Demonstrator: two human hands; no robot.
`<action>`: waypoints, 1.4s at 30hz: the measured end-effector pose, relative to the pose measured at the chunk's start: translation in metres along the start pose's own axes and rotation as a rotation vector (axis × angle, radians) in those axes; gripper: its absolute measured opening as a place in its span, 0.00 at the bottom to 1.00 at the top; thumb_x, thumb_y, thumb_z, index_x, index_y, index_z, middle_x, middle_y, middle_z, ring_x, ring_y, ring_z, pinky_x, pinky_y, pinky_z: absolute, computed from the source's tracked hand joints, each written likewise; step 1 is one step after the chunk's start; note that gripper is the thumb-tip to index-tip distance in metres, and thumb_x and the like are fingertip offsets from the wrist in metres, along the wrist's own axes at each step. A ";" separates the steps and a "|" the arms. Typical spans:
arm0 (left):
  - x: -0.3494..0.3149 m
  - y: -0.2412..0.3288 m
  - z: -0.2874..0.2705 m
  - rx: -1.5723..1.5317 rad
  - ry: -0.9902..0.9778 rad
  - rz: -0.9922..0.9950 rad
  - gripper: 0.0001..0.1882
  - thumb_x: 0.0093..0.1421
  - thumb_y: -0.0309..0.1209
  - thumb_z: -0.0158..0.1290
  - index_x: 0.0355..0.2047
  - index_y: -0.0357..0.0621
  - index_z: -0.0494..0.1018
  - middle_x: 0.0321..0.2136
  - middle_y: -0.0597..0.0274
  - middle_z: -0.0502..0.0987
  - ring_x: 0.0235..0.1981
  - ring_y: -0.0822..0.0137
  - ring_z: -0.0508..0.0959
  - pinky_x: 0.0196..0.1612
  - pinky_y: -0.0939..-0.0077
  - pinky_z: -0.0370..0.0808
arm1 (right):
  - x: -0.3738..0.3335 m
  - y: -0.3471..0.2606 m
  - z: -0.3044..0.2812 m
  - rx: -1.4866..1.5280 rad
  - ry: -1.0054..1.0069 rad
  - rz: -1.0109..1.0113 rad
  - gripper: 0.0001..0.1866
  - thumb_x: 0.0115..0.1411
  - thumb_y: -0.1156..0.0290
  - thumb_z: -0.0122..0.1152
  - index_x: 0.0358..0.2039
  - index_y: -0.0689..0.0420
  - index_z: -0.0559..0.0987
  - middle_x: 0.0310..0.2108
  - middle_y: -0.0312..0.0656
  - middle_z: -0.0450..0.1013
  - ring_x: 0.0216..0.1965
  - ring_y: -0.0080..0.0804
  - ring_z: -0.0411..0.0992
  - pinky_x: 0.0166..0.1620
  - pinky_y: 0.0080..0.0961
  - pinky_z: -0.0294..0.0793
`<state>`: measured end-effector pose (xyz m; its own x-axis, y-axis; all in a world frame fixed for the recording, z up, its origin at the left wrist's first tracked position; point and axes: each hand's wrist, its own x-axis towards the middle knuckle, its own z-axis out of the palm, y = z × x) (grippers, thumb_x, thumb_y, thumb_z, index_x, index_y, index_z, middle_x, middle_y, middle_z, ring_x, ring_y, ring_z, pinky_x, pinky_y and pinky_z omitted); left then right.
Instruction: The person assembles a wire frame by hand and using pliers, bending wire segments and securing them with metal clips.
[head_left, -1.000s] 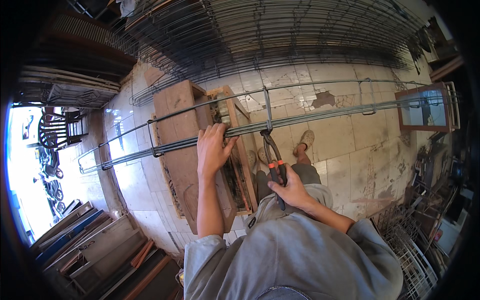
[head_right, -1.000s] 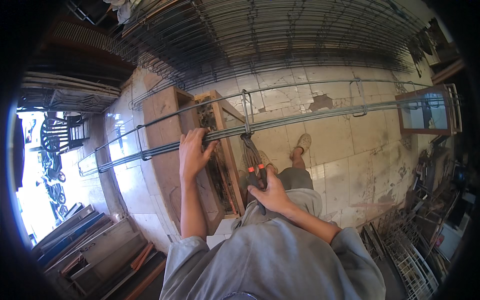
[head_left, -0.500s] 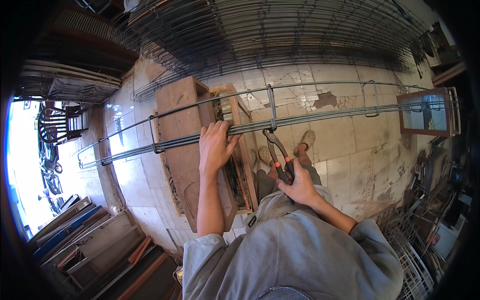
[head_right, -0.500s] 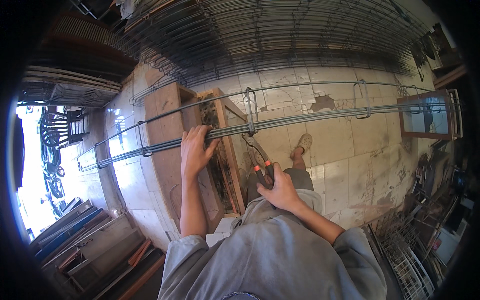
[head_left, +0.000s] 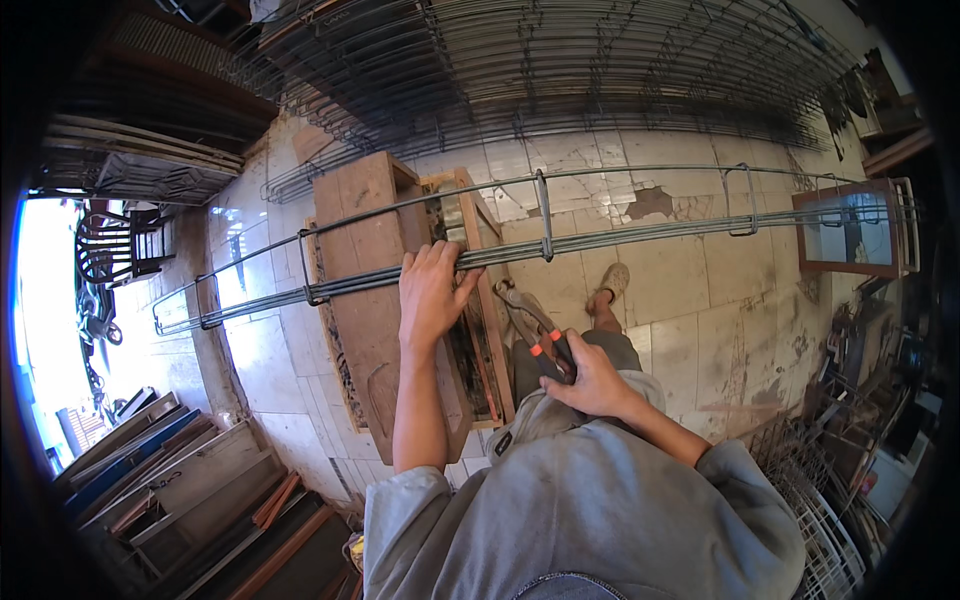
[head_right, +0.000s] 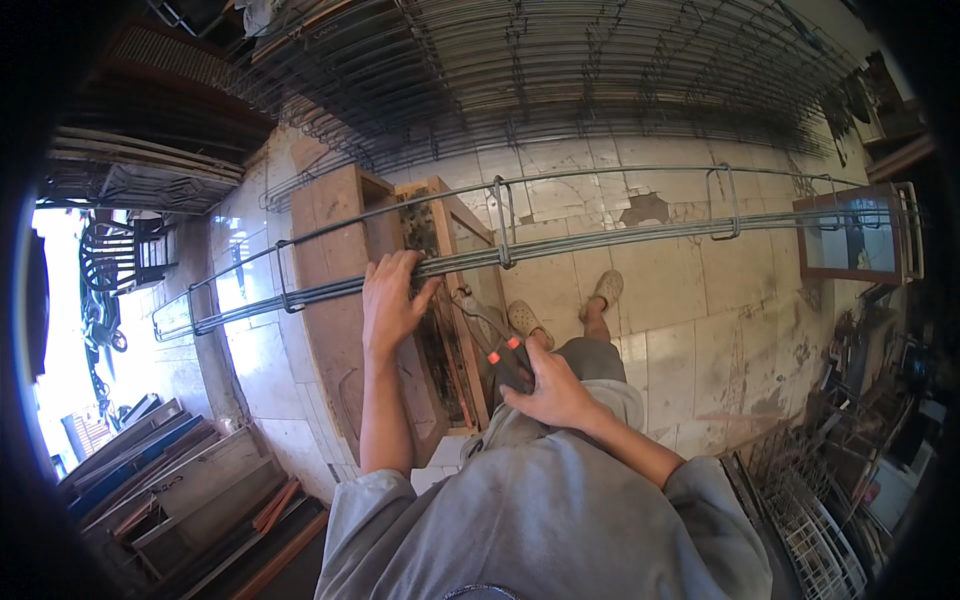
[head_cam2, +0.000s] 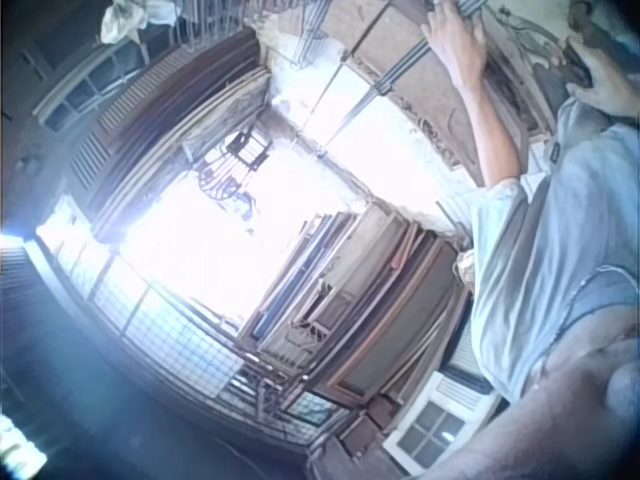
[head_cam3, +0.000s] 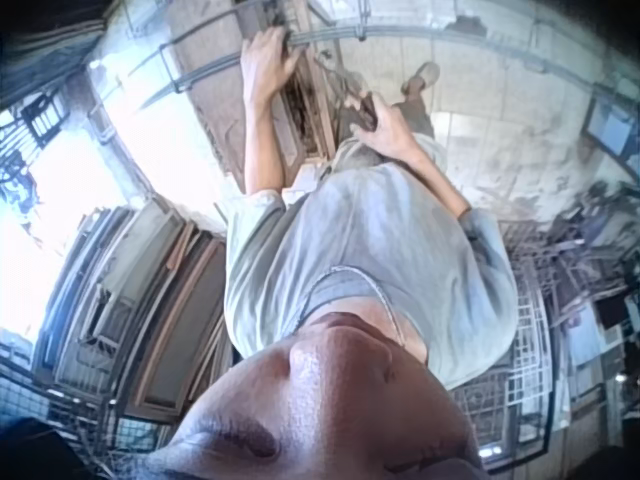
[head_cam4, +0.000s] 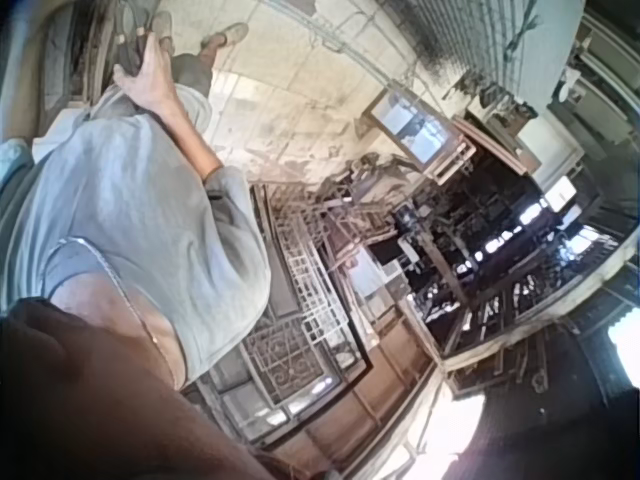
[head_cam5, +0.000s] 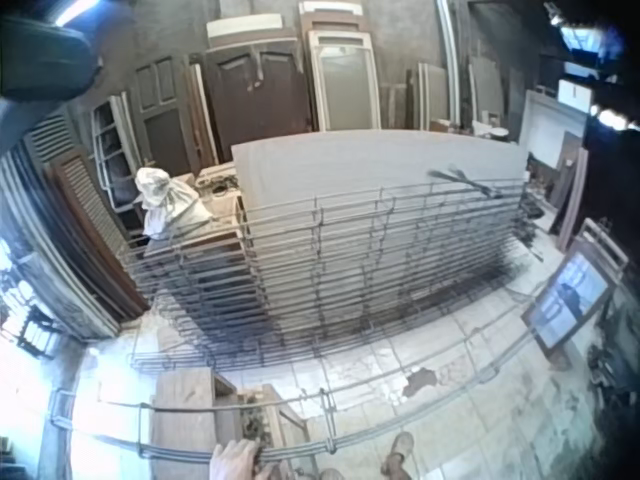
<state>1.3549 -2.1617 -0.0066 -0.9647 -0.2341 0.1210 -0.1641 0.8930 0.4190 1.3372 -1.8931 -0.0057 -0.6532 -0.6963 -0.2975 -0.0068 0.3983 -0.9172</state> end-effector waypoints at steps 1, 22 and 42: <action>0.000 0.000 0.000 -0.006 -0.005 -0.004 0.15 0.55 0.38 0.61 0.38 0.43 0.74 0.32 0.58 0.76 0.37 0.55 0.74 0.42 0.62 0.66 | 0.002 0.000 -0.001 0.022 0.037 0.026 0.24 0.49 0.69 0.71 0.39 0.62 0.66 0.20 0.39 0.66 0.20 0.30 0.66 0.25 0.30 0.67; 0.020 0.024 0.001 -0.014 -0.035 0.220 0.33 0.56 0.45 0.60 0.59 0.46 0.66 0.48 0.48 0.73 0.49 0.48 0.73 0.56 0.56 0.66 | 0.007 0.033 0.031 -0.195 -0.245 0.049 0.29 0.48 0.62 0.68 0.45 0.67 0.70 0.39 0.61 0.74 0.44 0.57 0.75 0.47 0.45 0.74; 0.039 0.046 0.062 0.133 -0.072 0.391 0.26 0.52 0.38 0.64 0.48 0.45 0.68 0.35 0.61 0.79 0.39 0.58 0.81 0.39 0.62 0.75 | 0.076 0.077 0.099 -0.712 -0.437 -0.296 0.33 0.55 0.62 0.65 0.56 0.64 0.66 0.48 0.65 0.69 0.45 0.62 0.72 0.46 0.52 0.75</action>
<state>1.2968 -2.1054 -0.0384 -0.9708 0.1559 0.1825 0.1969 0.9521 0.2341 1.3624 -1.9741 -0.1255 -0.2031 -0.9375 -0.2827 -0.6947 0.3414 -0.6331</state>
